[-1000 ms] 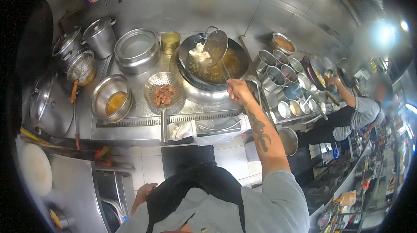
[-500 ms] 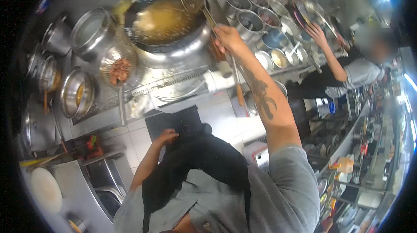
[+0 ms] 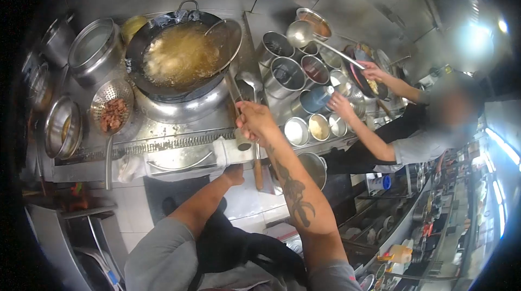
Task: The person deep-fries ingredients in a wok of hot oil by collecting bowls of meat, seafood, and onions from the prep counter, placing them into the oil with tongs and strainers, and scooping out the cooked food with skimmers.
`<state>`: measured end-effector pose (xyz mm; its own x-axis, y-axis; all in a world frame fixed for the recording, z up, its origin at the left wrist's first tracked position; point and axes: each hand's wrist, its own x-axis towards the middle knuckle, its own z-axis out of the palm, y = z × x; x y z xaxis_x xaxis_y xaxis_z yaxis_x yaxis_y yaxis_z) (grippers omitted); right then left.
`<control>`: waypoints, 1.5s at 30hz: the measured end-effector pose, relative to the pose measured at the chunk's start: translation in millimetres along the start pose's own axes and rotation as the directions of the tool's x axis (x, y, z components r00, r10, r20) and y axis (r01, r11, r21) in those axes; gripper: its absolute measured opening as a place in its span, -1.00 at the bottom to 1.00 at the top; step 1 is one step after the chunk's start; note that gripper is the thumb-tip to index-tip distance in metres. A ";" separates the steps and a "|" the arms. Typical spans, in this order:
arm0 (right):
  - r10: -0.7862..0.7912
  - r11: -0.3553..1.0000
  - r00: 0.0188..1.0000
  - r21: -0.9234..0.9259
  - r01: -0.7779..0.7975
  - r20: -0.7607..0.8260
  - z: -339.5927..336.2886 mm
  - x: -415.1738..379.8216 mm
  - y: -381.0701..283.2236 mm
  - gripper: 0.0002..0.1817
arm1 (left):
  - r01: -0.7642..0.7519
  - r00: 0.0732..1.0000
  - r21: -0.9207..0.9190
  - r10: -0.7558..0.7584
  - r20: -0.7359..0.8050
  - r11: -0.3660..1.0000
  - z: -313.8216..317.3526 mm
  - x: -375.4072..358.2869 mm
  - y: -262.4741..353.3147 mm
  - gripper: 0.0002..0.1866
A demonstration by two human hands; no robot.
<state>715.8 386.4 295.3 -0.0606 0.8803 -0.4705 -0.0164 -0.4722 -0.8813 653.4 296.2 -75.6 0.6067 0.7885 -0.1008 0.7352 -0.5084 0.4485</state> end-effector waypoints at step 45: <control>-0.094 0.995 0.994 0.010 0.094 -0.049 89.8 89.2 -6.9 -0.69 | 0.974 0.217 -0.143 -0.909 0.356 0.176 -29.9 -600.2 -215.4 -0.47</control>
<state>620.8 464.1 263.3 -0.0093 0.9219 -0.3874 -0.0317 -0.3875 -0.9213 121.8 -57.2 -85.2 -0.4289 0.5098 -0.7457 0.6773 0.7278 0.1080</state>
